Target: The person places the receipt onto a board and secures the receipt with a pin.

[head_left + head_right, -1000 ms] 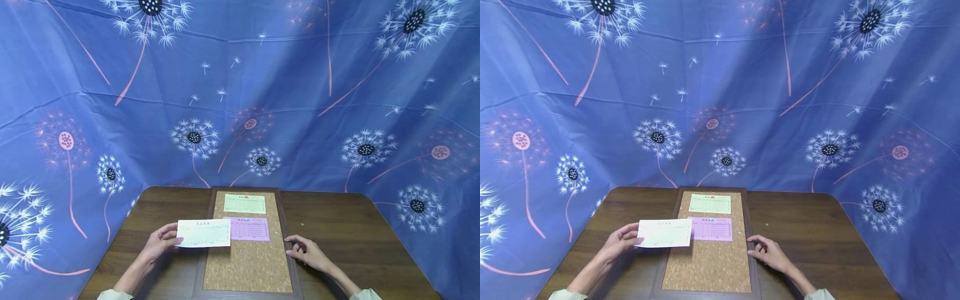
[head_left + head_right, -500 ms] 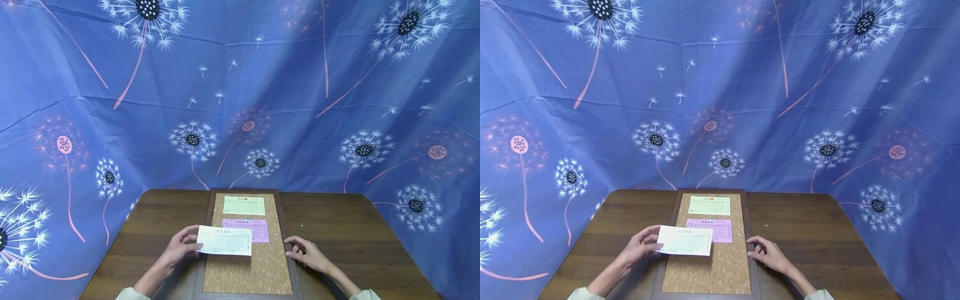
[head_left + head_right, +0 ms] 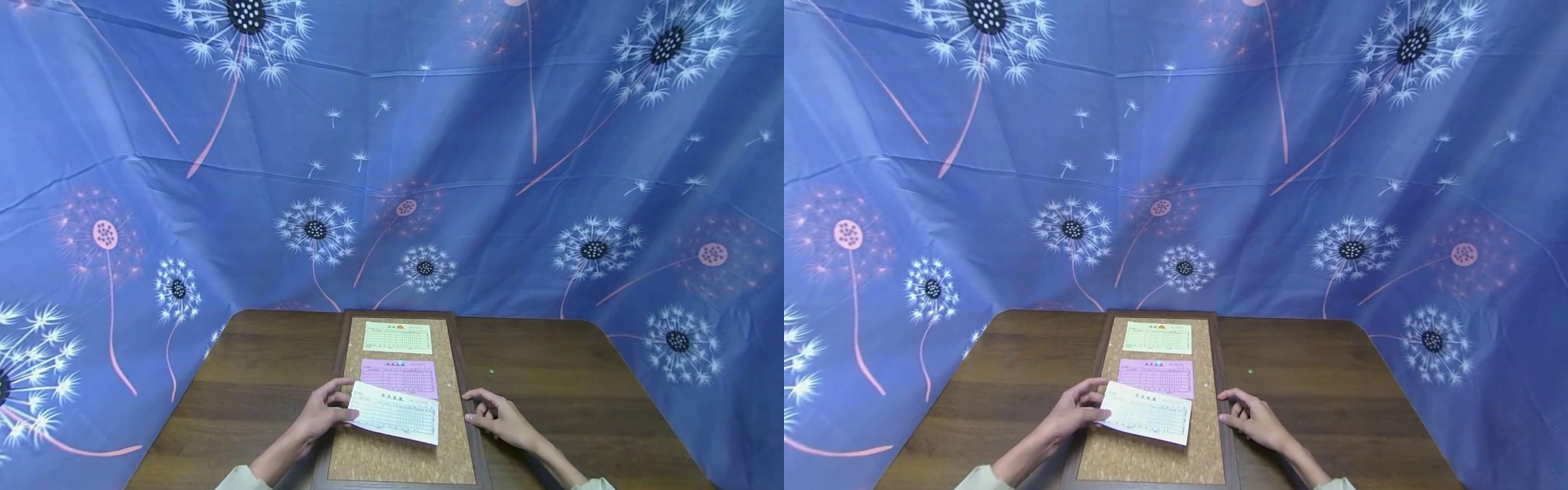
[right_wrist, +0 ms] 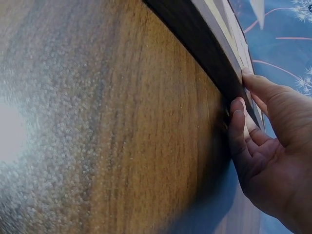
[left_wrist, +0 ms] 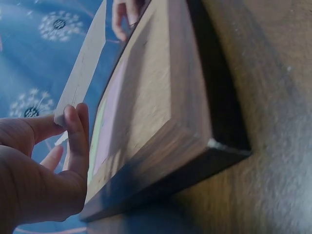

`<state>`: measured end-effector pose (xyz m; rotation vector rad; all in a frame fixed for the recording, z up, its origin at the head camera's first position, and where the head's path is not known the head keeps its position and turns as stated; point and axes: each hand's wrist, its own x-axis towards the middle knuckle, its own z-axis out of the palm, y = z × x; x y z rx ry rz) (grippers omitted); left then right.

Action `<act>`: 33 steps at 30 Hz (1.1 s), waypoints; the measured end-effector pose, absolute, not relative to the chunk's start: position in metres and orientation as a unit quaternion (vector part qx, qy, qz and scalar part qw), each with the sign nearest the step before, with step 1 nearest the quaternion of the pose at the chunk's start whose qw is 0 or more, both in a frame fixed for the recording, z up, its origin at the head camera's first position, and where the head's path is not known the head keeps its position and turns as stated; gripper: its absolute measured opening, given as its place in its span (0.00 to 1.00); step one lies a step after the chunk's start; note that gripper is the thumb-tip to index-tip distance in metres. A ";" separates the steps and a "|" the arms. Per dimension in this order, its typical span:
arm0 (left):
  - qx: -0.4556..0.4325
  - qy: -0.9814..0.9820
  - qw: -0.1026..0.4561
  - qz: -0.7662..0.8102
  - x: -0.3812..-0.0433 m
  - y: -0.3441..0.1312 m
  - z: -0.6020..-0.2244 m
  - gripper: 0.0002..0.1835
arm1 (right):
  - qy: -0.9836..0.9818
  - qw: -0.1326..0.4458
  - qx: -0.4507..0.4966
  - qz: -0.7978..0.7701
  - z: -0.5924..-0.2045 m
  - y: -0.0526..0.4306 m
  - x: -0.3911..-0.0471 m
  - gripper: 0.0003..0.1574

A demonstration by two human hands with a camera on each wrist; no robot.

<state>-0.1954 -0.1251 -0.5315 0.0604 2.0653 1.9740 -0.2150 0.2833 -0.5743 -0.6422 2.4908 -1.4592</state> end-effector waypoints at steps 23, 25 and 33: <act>0.171 0.816 0.053 0.550 -0.179 -0.108 -0.541 0.22 | 0.837 0.080 -0.211 -0.498 -0.575 0.282 -0.214 0.24; 0.177 0.826 0.046 0.533 -0.179 -0.109 -0.540 0.22 | 0.835 0.076 -0.215 -0.501 -0.576 0.282 -0.214 0.23; 0.197 0.853 0.061 0.480 -0.182 -0.115 -0.541 0.21 | 0.828 0.072 -0.224 -0.509 -0.576 0.282 -0.212 0.23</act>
